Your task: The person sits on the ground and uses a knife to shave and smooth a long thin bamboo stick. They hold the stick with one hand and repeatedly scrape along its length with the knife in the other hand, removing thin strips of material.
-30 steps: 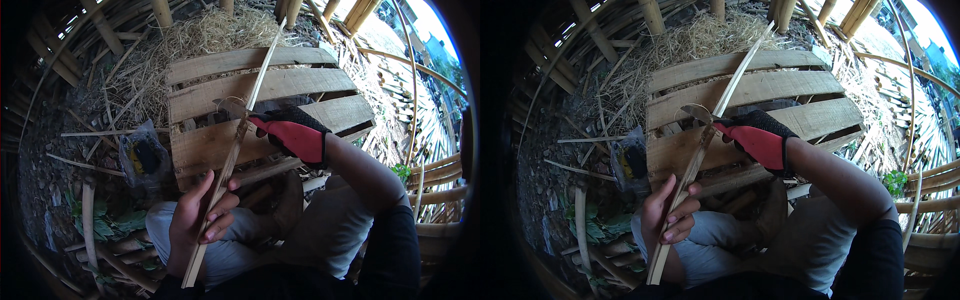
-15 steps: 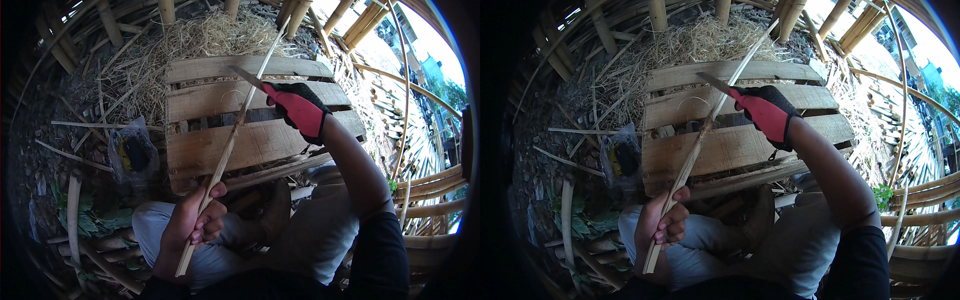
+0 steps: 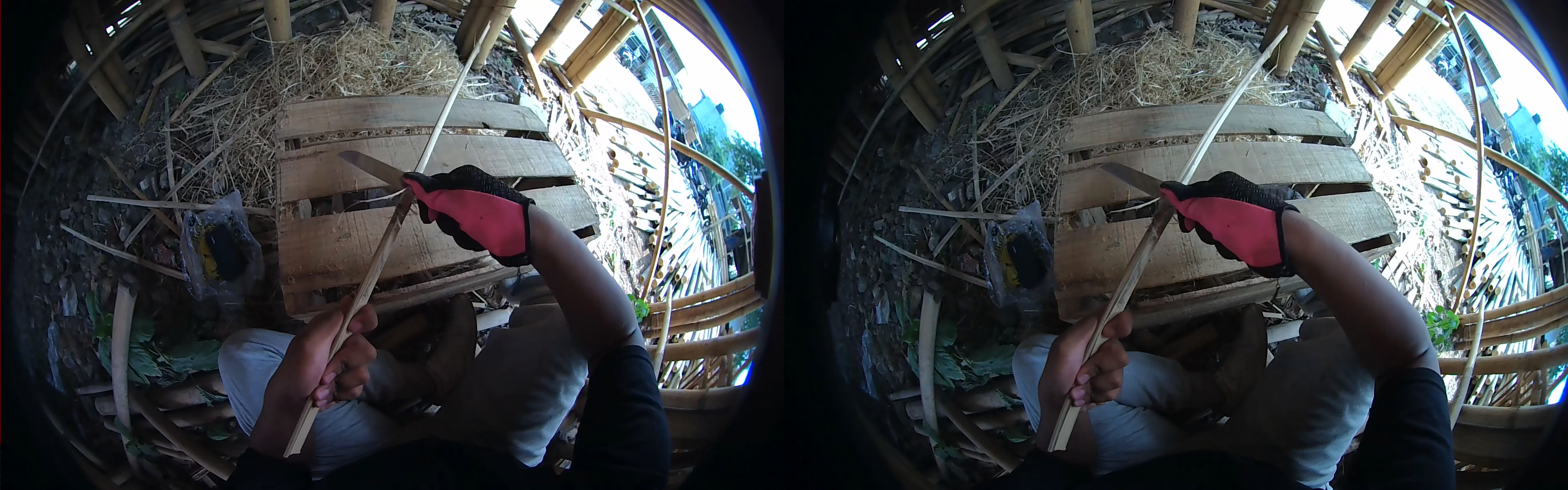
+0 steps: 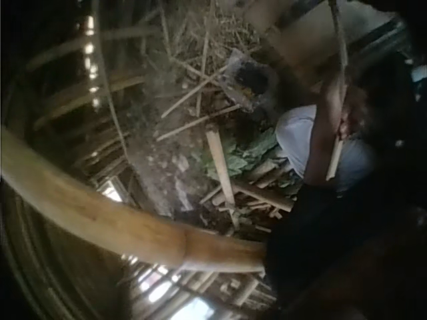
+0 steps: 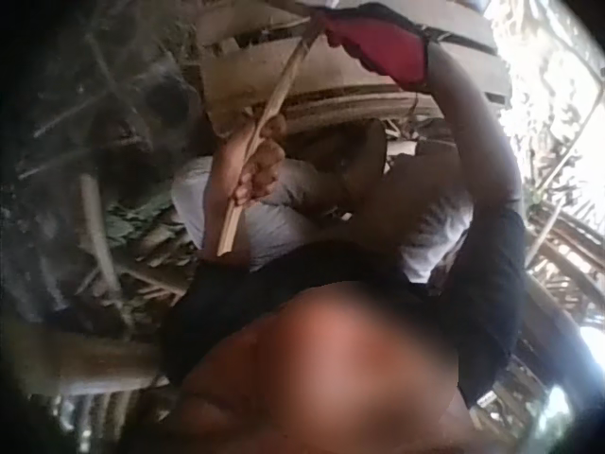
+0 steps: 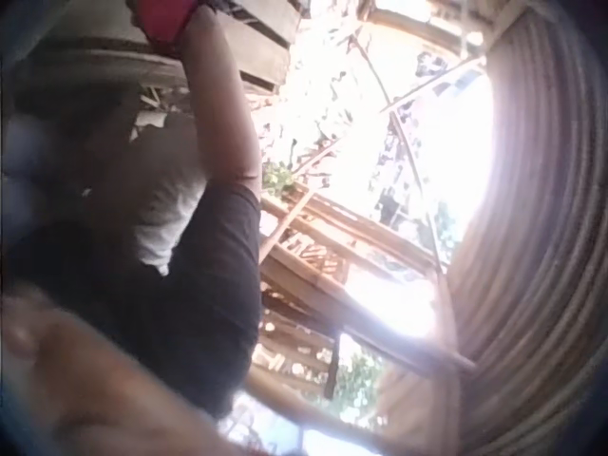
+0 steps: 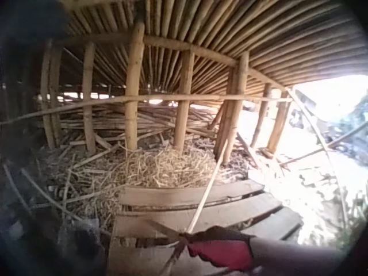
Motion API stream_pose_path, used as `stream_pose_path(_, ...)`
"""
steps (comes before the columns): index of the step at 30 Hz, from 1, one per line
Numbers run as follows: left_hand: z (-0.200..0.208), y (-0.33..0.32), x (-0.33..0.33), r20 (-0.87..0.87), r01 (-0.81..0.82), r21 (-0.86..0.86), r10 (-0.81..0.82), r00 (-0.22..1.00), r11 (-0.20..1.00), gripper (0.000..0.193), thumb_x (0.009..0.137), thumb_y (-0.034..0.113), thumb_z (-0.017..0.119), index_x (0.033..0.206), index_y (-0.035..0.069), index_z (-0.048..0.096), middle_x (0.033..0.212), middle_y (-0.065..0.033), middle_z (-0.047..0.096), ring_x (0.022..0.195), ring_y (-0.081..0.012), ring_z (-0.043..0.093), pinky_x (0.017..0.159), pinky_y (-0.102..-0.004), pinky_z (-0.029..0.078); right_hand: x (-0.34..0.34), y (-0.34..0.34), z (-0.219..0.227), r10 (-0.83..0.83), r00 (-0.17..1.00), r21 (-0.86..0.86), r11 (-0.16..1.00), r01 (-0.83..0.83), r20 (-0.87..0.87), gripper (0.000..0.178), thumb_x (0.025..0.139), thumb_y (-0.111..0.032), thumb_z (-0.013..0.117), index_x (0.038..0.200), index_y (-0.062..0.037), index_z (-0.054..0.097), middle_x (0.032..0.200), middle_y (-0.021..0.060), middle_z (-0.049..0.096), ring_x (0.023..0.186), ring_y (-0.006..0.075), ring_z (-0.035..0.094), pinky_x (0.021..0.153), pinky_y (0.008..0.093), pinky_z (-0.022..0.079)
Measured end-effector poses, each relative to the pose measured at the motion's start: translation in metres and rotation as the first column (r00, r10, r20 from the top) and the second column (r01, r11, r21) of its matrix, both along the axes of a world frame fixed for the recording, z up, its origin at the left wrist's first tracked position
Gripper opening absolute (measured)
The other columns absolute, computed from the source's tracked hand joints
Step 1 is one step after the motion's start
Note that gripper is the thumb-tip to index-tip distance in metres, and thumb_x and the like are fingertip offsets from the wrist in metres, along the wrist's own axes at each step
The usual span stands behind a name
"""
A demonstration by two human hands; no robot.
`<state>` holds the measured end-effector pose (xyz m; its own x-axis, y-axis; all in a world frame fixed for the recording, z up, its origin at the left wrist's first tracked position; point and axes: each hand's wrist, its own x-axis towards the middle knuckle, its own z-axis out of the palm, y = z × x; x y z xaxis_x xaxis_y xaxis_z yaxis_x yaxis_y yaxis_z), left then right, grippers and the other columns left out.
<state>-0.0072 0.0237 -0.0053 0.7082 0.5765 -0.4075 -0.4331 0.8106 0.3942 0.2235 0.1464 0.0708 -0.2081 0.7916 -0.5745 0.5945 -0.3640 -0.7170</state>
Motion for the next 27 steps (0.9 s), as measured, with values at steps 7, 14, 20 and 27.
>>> stream_pose_path(7,-0.005,0.002,0.003,0.06,0.037,0.027,-0.039,0.997,0.999,0.038,0.107,0.05,0.026,0.09,0.017,0.038,0.045,0.0053,0.028,0.029,-0.0042,0.023,0.028,-0.0199,0.019,0.01,-0.01,0.0,-0.08,0.996,-0.084,0.994,0.077,-0.028,0.043,0.098,-0.048,0.056,0.08,-0.0088,0.061,0.056,-0.0057,0.044,0.043,0.0061,0.039,0.041,0.0248,0.028)
stream_pose_path(14,0.001,-0.004,0.003,-0.012,0.016,0.029,-0.015,1.0,0.999,0.038,0.107,0.05,0.028,0.089,0.017,0.039,0.044,0.0049,0.028,0.028,-0.004,0.025,0.028,-0.02,0.019,0.021,-0.005,0.01,-0.014,0.999,-0.078,0.997,0.01,-0.047,0.039,0.1,-0.045,0.053,0.085,-0.0096,0.06,0.058,-0.0063,0.043,0.045,0.0059,0.038,0.042,0.0254,0.029)
stream_pose_path(20,-0.004,-0.002,0.004,0.026,0.037,0.044,-0.038,0.999,0.998,0.039,0.107,0.049,0.028,0.088,0.017,0.039,0.044,0.0048,0.029,0.028,-0.0045,0.024,0.027,-0.0204,0.018,0.035,0.0,0.015,-0.263,0.933,0.001,0.962,0.271,-0.245,0.042,0.099,-0.051,0.054,0.083,-0.0117,0.055,0.053,-0.0054,0.041,0.039,0.0074,0.037,0.039,0.0249,0.028)
stream_pose_path(27,-0.008,-0.001,-0.007,0.001,-0.142,0.044,0.142,0.99,0.989,0.038,0.107,0.05,0.027,0.09,0.018,0.039,0.043,0.0049,0.028,0.026,-0.0051,0.024,0.025,-0.0207,0.018,0.028,-0.014,0.01,-0.203,0.947,-0.055,0.979,0.195,-0.248,0.05,0.099,-0.057,0.052,0.079,-0.0106,0.057,0.053,-0.0064,0.039,0.038,0.0066,0.033,0.038,0.0245,0.024)
